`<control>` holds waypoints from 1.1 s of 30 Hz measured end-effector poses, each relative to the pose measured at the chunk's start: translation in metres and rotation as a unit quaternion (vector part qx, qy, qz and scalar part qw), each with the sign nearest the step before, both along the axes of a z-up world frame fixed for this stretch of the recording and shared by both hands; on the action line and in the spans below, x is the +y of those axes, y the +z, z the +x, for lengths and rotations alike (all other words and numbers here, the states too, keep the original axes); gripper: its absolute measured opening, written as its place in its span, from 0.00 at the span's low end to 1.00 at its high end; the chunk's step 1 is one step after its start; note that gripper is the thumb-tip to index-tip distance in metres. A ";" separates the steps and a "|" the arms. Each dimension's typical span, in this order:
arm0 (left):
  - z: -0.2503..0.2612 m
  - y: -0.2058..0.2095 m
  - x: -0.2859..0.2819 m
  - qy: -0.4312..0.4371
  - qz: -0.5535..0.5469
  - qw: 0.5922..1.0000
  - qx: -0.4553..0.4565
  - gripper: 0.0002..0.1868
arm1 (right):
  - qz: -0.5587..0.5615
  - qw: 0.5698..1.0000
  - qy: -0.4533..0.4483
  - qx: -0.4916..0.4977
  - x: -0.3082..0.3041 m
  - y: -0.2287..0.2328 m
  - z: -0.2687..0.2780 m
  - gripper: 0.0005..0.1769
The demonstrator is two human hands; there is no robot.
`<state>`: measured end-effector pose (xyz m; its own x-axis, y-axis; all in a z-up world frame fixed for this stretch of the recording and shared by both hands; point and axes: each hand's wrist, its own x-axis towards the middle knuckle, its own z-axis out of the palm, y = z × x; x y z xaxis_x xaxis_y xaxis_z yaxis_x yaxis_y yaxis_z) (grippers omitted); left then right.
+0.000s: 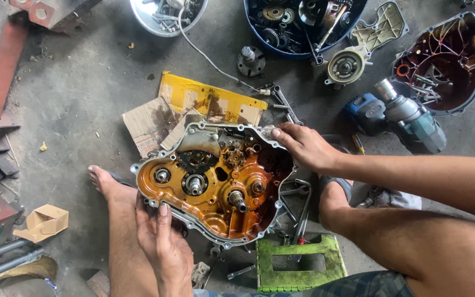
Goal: The person sits on the floor and works on a disassembled engine casing, removing and handling internal gears and shafts by hand. They manipulate the components within the casing and place some parts into a nearby blue bucket.
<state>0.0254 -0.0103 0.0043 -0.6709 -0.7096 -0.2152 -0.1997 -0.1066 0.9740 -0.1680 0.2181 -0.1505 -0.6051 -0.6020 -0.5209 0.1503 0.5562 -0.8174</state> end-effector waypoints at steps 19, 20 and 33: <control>0.211 -0.009 0.005 0.029 -0.009 0.999 -0.017 0.45 | 0.018 0.904 -0.171 -0.391 -0.014 0.011 0.012 0.44; 0.220 -0.013 0.004 0.030 -0.010 0.999 -0.017 0.45 | 0.020 0.908 -0.172 -0.382 -0.014 0.012 0.012 0.44; 0.376 -0.166 -0.053 0.031 -0.019 0.999 -0.017 0.45 | 0.019 0.891 -0.200 -0.406 -0.016 0.022 0.012 0.41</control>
<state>0.4012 -0.0635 -0.1612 -0.6184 -0.7576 -0.2089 -0.2271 -0.0822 0.9704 -0.1563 0.2017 -0.1281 -0.1807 -0.3956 -0.9005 0.8764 0.3508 -0.3299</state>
